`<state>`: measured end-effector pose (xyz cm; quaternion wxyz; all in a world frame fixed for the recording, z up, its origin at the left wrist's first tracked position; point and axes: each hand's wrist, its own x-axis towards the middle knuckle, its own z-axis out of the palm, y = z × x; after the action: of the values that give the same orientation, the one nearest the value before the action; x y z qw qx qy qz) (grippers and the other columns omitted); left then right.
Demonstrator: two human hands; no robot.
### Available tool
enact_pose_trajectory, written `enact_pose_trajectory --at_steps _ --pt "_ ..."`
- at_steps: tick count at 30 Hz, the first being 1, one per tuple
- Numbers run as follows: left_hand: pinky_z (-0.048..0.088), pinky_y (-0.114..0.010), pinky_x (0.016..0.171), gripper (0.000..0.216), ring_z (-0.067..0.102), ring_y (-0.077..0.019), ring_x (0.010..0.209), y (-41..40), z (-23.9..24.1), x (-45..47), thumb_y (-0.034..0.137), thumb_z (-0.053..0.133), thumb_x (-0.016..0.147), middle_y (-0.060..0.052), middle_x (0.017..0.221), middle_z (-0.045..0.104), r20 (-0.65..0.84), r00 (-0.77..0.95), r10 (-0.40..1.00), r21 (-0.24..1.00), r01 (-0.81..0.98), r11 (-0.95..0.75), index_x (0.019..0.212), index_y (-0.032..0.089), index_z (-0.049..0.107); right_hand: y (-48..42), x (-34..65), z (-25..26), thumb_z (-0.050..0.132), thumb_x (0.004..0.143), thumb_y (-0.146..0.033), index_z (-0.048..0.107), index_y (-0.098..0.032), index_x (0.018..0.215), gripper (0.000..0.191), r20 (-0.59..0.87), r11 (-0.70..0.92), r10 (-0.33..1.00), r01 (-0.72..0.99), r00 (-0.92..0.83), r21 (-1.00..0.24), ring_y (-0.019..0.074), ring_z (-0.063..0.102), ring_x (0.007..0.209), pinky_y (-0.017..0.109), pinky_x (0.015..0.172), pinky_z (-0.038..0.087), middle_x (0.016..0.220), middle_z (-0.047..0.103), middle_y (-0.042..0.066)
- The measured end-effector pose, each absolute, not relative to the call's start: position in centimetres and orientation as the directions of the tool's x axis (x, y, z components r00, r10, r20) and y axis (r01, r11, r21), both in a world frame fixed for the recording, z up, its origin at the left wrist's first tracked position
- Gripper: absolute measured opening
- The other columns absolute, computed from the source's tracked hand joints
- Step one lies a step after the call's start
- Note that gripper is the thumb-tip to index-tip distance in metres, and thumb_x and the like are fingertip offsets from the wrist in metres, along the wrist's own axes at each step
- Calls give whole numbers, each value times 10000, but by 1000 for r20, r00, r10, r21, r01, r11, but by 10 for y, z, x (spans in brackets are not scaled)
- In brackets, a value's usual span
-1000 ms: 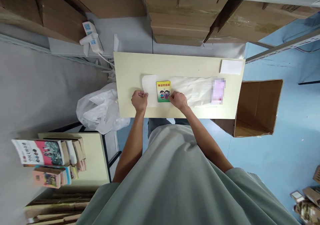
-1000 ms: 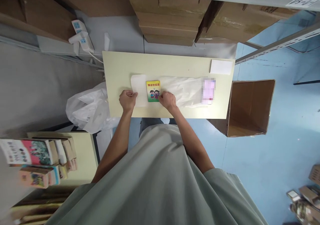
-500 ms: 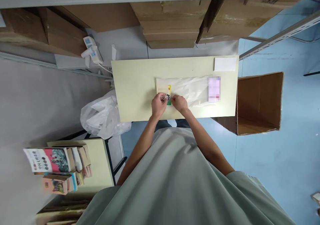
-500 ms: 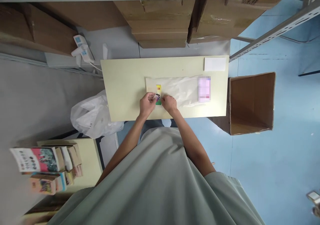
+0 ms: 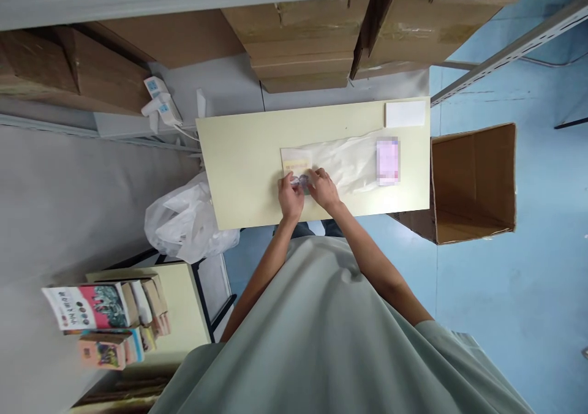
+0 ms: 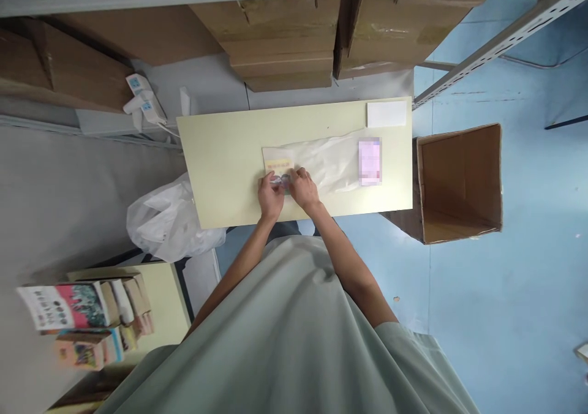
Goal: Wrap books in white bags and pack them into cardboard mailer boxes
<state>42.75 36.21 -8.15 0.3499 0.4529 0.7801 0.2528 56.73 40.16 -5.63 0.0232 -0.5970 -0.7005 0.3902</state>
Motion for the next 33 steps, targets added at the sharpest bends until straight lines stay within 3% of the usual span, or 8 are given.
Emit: enact_pose_trajectory --at_steps 3,7,12,17,22,27,33 --pt "546 -478 1144 530 724 -310 1193 362 -84 412 134 704 886 -207 1420 638 -275 -459 845 659 550 513 1410 164 626 398 568 -67 491 1073 -207 487 -216 1633 560 -430 12 853 833 -298 -554 309 577 1353 403 1077 577 1445 603 160" --pt "596 -408 1030 387 764 -248 980 368 -95 397 185 724 890 -154 1273 726 -349 -467 812 695 452 559 1275 169 690 403 570 -72 406 1120 -222 373 -240 1721 602 -459 67 825 862 -331 -502 298 575 1334 411 1075 574 1445 577 153" --pt "618 -377 931 251 770 -250 937 376 -106 391 299 785 849 -83 1004 794 -455 -459 764 770 229 596 1069 194 722 412 570 -69 366 1128 -216 314 -254 1753 629 -471 127 807 884 -355 -450 321 576 1317 433 1005 599 1446 565 173" --pt "606 -318 813 363 761 -222 877 376 -98 395 256 810 808 -63 969 791 -461 -443 769 808 148 570 1141 200 677 413 571 -65 352 1118 -213 309 -230 1745 629 -473 154 797 884 -375 -442 324 598 1286 440 992 597 1427 583 177" --pt "583 -304 788 346 740 -208 834 364 -69 379 299 764 911 -52 1010 788 -342 -492 801 780 326 533 1235 212 676 404 535 -64 361 1127 -235 317 -190 1729 605 -489 200 749 857 -447 -476 325 612 1296 409 1015 577 1427 597 183" --pt "583 -320 811 326 697 -191 783 350 -44 359 306 705 976 -58 1086 766 -189 -486 853 677 565 472 1292 225 696 399 490 -59 386 1142 -236 356 -175 1728 590 -477 226 733 835 -485 -502 332 616 1333 426 1067 574 1443 607 210" --pt "587 -339 854 355 687 -184 769 357 -41 376 275 686 997 -75 1123 720 -164 -450 878 644 626 440 1349 230 681 414 510 -54 545 1117 -290 446 -260 1710 601 -504 178 720 829 -476 -530 315 700 1231 421 1040 599 1393 669 173"
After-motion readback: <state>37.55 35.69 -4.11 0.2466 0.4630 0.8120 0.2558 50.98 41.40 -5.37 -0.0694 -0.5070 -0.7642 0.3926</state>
